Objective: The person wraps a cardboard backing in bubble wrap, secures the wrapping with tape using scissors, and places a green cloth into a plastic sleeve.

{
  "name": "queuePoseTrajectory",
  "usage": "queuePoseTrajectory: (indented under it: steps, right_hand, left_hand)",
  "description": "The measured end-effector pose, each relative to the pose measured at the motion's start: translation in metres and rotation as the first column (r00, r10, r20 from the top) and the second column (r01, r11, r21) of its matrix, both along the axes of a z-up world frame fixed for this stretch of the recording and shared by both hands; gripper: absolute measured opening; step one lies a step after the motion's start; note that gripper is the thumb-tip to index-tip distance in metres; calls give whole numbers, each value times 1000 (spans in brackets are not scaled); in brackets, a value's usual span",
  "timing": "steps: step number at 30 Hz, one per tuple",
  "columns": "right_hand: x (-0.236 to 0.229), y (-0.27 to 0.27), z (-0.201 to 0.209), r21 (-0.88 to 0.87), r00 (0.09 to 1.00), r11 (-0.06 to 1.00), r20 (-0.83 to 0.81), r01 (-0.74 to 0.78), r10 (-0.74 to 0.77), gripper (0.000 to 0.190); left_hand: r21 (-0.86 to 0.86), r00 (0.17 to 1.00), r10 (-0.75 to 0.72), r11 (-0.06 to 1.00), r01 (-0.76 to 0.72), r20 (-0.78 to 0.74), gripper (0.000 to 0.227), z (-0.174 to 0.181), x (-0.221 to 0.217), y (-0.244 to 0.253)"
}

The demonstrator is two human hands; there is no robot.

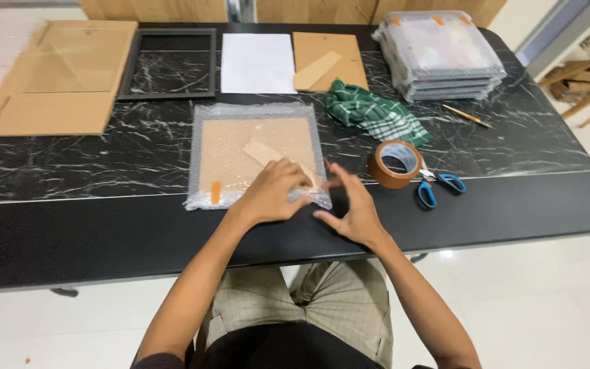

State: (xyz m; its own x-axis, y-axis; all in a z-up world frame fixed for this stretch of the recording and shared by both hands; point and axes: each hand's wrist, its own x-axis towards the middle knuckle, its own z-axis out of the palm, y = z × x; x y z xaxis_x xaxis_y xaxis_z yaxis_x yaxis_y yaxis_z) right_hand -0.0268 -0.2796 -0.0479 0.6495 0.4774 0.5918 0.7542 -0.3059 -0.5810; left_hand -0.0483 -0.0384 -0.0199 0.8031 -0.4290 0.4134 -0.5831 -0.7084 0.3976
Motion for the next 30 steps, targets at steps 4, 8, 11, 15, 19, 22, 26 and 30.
queuePoseTrajectory:
  steps: [4,8,11,15,19,22,26,30]
  right_hand:
    - [5,7,-6,-175,993,984,119,34,-13,78]
    - [20,10,7,-113,988,993,-153,16,-33,83]
    - [31,13,12,-108,951,994,-305,21,-53,84]
    - [40,11,10,36,859,999,-513,11,9,75]
    - [35,0,27,154,958,987,-286,47,-1,36]
    - [25,1,42,133,942,991,-327,-34,77,25]
    - [30,8,38,-44,919,995,-390,-87,63,16]
    - [30,16,38,-108,924,992,-383,-70,24,20]
  left_hand:
    - [68,1000,-11,998,12,-20,24,-11,-6,6]
    - [59,995,27,998,-33,95,17,-38,8,4]
    - [46,992,32,998,-38,122,20,-46,16,1]
    - [15,996,77,997,-77,54,15,-50,29,-2]
    - [-38,996,86,995,-87,-24,15,-50,31,-3]
    - [-52,993,97,994,-101,-68,17,-45,31,-4]
    - [-50,990,110,992,-114,-84,17,-41,32,-4]
    - [-63,987,127,989,-134,-97,17,-43,30,-5]
